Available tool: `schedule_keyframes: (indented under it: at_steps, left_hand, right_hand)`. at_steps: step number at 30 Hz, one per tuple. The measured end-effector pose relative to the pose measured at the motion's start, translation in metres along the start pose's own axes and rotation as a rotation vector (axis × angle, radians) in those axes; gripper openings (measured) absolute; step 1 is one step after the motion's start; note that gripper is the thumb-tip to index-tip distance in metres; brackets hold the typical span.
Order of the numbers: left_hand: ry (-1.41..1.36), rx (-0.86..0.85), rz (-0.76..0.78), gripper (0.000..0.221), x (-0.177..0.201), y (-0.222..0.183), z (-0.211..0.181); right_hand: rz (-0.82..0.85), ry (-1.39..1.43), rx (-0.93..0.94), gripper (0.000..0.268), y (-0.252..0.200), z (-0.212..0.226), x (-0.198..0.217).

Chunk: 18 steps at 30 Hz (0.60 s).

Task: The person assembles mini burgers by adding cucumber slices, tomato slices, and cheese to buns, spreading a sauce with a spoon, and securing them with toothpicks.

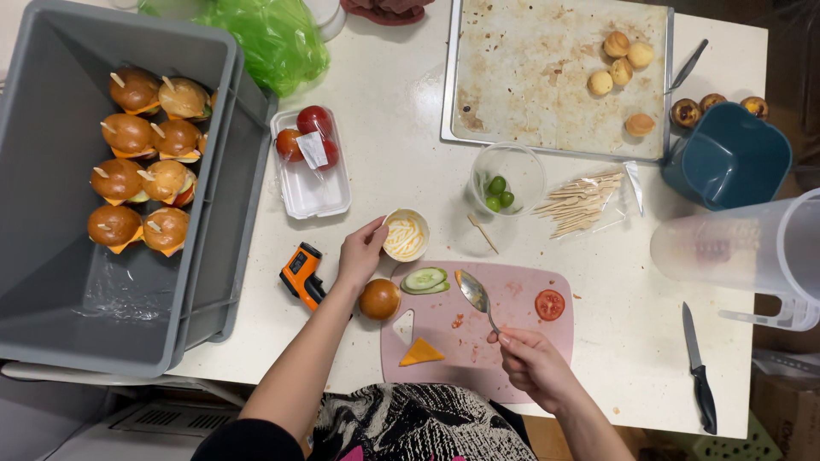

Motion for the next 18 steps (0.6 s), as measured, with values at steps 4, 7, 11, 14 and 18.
schedule_keyframes:
  at_steps: [4, 7, 11, 14, 18]
  left_hand:
    - [0.173, -0.026, -0.06, 0.045, 0.0, 0.001, 0.008]
    - [0.182, -0.128, -0.072, 0.052, 0.007, -0.009, 0.004]
    - [0.367, -0.168, -0.105, 0.065, 0.029, -0.059, 0.002]
    - [0.856, -0.435, 0.019, 0.059, 0.038, -0.102, -0.017]
    - [0.943, -0.48, 0.47, 0.083, 0.026, -0.113, -0.014]
  right_hand:
    - [0.024, 0.001, -0.004, 0.023, 0.007, -0.004, -0.006]
    - [0.016, -0.017, -0.029, 0.022, 0.007, -0.009, -0.01]
    - [0.007, -0.022, -0.013, 0.023, 0.002, -0.011, -0.013]
    - [-0.007, -0.021, 0.003, 0.023, -0.003, -0.017, -0.013]
    - [-0.009, -0.008, -0.005, 0.023, -0.012, -0.029, -0.019]
Point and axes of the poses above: each hand's wrist, its own y-axis towards the middle knuckle, its own x-axis out of the back of the hand, z = x × y, the point moved 6 cm from there along y, towards the middle knuckle, and after that the axes turned 5 degrees about -y, right-handed, at the moved point
